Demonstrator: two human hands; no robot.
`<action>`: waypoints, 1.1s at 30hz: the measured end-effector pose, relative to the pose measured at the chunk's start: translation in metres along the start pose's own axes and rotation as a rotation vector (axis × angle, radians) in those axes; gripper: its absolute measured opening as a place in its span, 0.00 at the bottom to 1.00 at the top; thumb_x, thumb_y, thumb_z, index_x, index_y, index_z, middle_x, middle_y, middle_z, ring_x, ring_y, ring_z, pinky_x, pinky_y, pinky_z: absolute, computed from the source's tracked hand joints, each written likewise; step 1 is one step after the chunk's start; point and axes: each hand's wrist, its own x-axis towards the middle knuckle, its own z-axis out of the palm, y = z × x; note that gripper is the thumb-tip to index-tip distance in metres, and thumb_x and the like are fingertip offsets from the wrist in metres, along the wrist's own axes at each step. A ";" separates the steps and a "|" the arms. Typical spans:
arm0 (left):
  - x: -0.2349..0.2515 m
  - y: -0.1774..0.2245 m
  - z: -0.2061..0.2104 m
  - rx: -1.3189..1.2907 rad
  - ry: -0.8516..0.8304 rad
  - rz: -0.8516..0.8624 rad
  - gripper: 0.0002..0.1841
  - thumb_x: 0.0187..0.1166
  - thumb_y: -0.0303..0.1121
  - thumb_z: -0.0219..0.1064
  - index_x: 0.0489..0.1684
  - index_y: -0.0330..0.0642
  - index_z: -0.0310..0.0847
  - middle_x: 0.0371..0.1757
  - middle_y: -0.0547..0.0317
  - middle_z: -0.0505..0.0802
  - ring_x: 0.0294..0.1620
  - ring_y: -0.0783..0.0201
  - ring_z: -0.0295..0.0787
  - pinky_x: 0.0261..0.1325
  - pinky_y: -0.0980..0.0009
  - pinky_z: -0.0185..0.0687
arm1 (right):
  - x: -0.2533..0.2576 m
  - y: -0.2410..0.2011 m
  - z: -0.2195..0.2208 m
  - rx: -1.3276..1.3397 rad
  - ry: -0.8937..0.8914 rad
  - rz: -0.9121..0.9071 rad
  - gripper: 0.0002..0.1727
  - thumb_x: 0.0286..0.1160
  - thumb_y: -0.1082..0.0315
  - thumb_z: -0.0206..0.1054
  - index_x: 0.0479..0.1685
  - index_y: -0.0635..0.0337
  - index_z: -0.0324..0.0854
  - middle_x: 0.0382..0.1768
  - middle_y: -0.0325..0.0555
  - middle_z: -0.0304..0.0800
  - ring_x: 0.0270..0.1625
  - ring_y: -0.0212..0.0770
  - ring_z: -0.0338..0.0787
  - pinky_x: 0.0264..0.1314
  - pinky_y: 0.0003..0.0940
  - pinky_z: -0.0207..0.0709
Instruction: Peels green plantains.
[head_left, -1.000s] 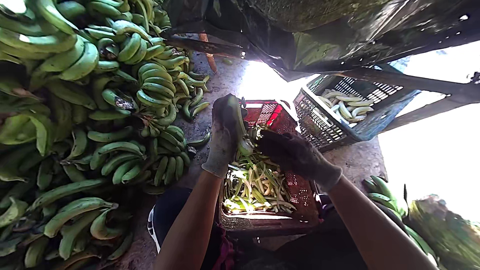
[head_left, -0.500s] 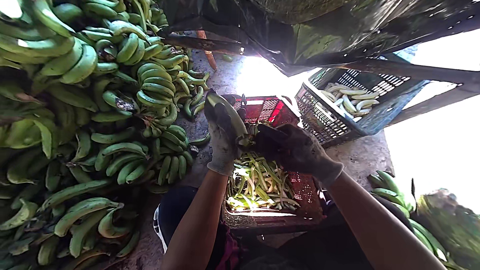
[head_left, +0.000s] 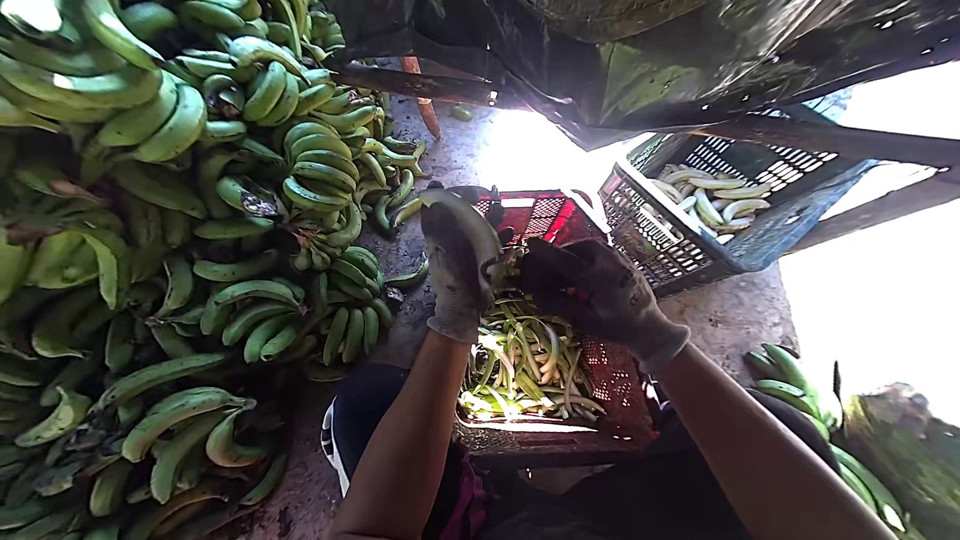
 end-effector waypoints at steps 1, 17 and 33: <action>-0.006 0.002 -0.001 0.066 -0.078 -0.011 0.22 0.94 0.49 0.38 0.77 0.52 0.63 0.59 0.57 0.89 0.51 0.61 0.91 0.48 0.62 0.91 | 0.004 0.005 -0.004 0.018 -0.002 0.034 0.31 0.71 0.40 0.66 0.75 0.36 0.83 0.51 0.49 0.91 0.52 0.50 0.90 0.51 0.54 0.82; -0.006 -0.002 -0.018 -0.080 -0.151 -0.325 0.26 0.92 0.57 0.38 0.57 0.53 0.79 0.44 0.62 0.92 0.39 0.69 0.91 0.38 0.72 0.89 | -0.002 0.007 0.002 0.002 0.039 -0.035 0.34 0.73 0.40 0.63 0.81 0.38 0.78 0.52 0.49 0.91 0.54 0.49 0.90 0.56 0.55 0.82; -0.030 0.002 -0.014 0.377 -0.333 -0.110 0.23 0.91 0.54 0.46 0.78 0.62 0.72 0.55 0.65 0.89 0.45 0.72 0.86 0.45 0.71 0.86 | 0.005 0.012 -0.014 -0.015 0.048 0.091 0.33 0.77 0.44 0.61 0.84 0.40 0.75 0.52 0.53 0.90 0.52 0.52 0.89 0.54 0.56 0.82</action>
